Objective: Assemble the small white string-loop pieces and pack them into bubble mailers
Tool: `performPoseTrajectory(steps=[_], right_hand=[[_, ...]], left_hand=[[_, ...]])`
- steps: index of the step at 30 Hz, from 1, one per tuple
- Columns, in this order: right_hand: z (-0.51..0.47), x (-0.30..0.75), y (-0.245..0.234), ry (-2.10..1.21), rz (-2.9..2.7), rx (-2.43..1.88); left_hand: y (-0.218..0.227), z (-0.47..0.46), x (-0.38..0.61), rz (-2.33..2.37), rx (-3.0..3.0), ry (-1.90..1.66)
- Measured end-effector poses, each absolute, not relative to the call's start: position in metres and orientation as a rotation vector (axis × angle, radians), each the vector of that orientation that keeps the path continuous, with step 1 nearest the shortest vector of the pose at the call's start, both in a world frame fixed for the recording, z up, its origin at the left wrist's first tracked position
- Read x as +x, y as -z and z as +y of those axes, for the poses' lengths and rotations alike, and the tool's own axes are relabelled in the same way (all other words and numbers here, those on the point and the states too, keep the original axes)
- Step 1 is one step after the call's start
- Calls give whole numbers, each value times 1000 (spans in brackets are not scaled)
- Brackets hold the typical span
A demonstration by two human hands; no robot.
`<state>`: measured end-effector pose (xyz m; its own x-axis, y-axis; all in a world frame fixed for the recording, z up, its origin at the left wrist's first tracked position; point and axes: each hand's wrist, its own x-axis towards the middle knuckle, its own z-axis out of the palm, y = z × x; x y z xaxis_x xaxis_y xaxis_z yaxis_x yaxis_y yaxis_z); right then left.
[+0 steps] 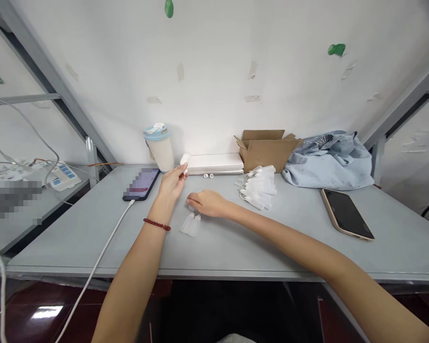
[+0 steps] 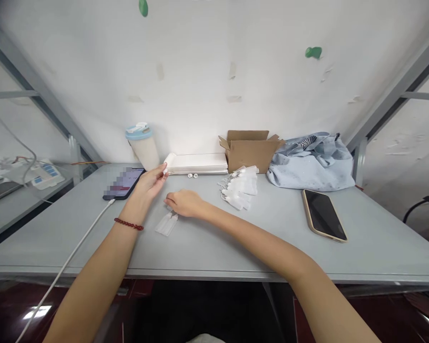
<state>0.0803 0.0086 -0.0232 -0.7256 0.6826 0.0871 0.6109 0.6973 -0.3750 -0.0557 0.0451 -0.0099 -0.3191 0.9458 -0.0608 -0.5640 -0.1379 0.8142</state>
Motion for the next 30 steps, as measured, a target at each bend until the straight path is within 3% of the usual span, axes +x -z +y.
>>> performPoseTrajectory(steps=[13, 19, 23, 30], right_hand=[[20, 140, 20, -424, -2245, -1113], [1, 176, 36, -271, -2167, -963], [-7, 182, 34, -482, -2015, -1011], [-8, 187, 18, -1139, -1590, -948]], left_hand=[[4, 38, -38, 972, 563, -1703], [5, 18, -13, 1026, 841, -1403], [5, 5, 0, 1151, 1013, -1208], [6, 4, 1, 1089, 1203, -1109]])
